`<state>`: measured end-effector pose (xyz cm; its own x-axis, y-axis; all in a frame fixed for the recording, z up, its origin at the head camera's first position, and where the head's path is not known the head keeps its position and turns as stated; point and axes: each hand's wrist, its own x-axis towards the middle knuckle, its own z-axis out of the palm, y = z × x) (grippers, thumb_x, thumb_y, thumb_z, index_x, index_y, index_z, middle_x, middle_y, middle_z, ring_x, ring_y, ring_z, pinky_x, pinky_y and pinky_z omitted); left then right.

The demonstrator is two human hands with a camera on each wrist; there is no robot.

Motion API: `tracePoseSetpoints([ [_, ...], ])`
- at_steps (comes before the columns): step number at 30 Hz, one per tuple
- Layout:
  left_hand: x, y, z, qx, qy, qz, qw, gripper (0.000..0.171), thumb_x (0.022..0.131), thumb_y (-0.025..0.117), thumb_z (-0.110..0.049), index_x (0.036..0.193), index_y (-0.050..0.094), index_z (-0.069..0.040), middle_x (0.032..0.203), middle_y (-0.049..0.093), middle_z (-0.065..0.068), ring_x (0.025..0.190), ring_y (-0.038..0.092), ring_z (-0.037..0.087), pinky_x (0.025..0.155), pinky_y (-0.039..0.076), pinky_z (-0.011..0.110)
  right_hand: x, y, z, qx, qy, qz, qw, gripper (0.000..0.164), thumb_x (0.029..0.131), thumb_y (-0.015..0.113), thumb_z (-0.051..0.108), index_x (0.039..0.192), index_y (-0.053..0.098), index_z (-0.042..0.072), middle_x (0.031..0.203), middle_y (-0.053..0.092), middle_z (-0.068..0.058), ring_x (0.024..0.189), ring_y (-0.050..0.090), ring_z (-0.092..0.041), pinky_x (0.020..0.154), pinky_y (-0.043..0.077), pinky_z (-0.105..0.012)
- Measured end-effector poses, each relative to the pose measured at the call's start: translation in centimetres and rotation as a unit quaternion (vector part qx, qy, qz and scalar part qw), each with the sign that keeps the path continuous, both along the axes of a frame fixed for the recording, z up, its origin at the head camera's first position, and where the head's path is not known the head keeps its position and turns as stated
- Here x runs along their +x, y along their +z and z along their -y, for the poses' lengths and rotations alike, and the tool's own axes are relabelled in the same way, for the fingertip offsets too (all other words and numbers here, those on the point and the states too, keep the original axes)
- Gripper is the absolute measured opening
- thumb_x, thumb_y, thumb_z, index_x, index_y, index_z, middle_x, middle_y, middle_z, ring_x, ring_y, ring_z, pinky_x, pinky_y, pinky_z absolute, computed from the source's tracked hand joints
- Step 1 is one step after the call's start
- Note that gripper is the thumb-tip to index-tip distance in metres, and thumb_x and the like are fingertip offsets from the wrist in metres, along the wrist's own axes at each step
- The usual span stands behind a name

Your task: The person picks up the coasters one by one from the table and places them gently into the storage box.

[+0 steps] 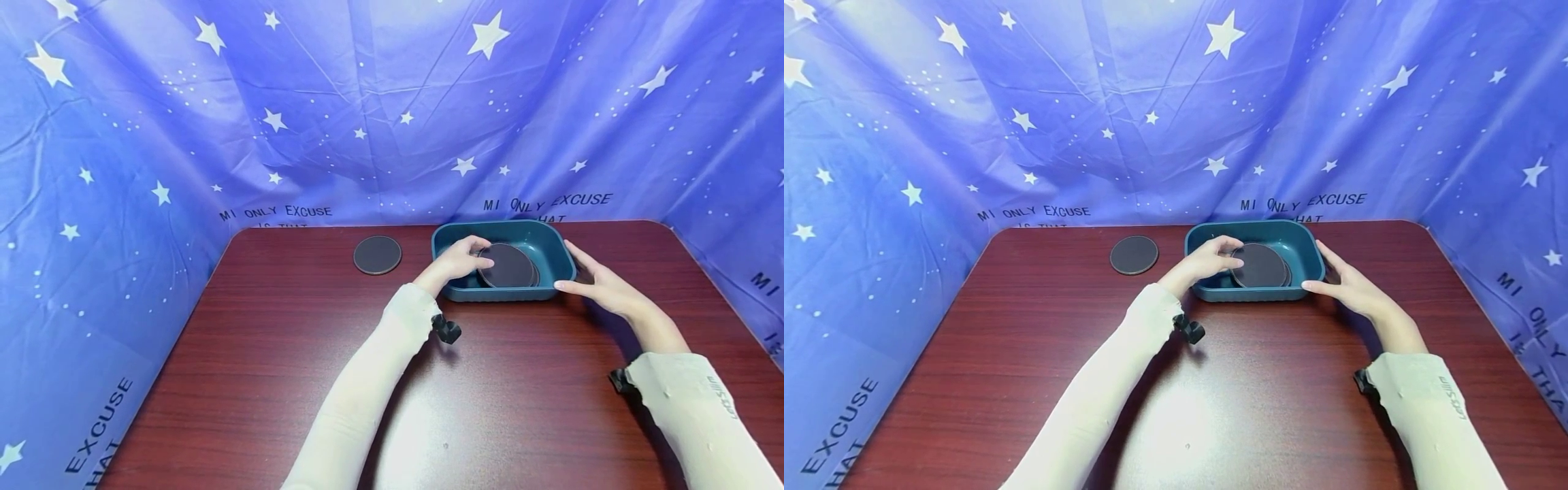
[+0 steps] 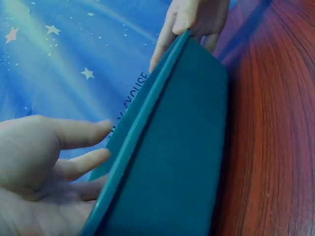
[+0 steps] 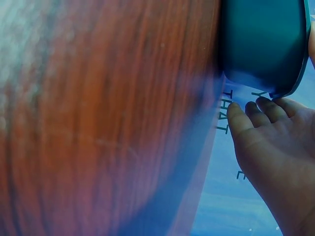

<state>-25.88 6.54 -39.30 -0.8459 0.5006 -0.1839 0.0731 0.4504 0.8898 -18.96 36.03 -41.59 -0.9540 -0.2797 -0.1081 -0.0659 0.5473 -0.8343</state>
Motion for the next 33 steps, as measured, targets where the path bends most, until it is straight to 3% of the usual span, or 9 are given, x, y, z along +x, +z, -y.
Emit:
tracePoseSetpoints([
  [5, 0.0, 0.0, 0.0, 0.012, -0.037, 0.043, 0.9983, 0.053, 0.100, 0.060, -0.017, 0.148, 0.043, -0.006, 0.155, 0.042, 0.014, 0.143, 0.043, 0.027, 0.114, 0.045, 0.038, 0.0, 0.1, 0.1, 0.006, -0.003, 0.008, 1.000, 0.095, 0.097, 0.064, 0.024, 0.160, -0.006, 0.015, 0.167, -0.005, -0.019, 0.151, -0.001, -0.049, 0.114, 0.009, -0.078],
  [10, 0.0, 0.3, 0.7, 0.028, -0.035, 0.018, 0.9988, 0.050, 0.100, 0.060, -0.018, 0.146, 0.046, -0.007, 0.153, 0.047, 0.012, 0.140, 0.046, 0.026, 0.113, 0.046, 0.038, -0.1, 0.0, 0.1, 0.003, -0.001, 0.007, 1.000, 0.095, 0.098, 0.064, 0.023, 0.160, -0.006, 0.015, 0.167, -0.004, -0.021, 0.150, 0.003, -0.050, 0.114, 0.011, -0.076],
  [19, -0.3, 1.6, 3.0, 0.143, -0.055, -0.019, 0.9880, 0.047, 0.097, 0.063, -0.007, 0.142, 0.051, -0.005, 0.143, 0.057, 0.018, 0.134, 0.054, 0.029, 0.102, 0.050, 0.021, 0.0, 0.0, 0.0, 0.005, 0.006, -0.003, 1.000, 0.092, 0.099, 0.062, 0.022, 0.161, -0.005, 0.017, 0.167, 0.000, -0.022, 0.148, 0.012, -0.051, 0.115, 0.014, -0.073],
  [22, -0.4, 2.0, 3.9, 0.169, -0.050, -0.035, 0.9837, 0.047, 0.095, 0.064, -0.003, 0.140, 0.053, -0.003, 0.140, 0.059, 0.020, 0.132, 0.055, 0.032, 0.100, 0.051, 0.019, 0.0, -0.1, 0.0, 0.007, 0.004, -0.003, 1.000, 0.092, 0.098, 0.062, 0.023, 0.161, -0.006, 0.017, 0.167, 0.000, -0.023, 0.146, 0.013, -0.053, 0.113, 0.015, -0.075],
  [33, -1.2, 2.8, 9.1, 0.220, 0.000, -0.050, 0.9741, 0.048, 0.093, 0.062, 0.004, 0.140, 0.051, 0.003, 0.142, 0.054, 0.027, 0.133, 0.052, 0.042, 0.107, 0.051, 0.034, 0.0, 0.0, 0.0, -0.005, 0.000, 0.003, 1.000, 0.095, 0.097, 0.065, 0.022, 0.161, -0.005, 0.015, 0.167, -0.003, -0.021, 0.150, 0.002, -0.049, 0.115, 0.009, -0.076],
])
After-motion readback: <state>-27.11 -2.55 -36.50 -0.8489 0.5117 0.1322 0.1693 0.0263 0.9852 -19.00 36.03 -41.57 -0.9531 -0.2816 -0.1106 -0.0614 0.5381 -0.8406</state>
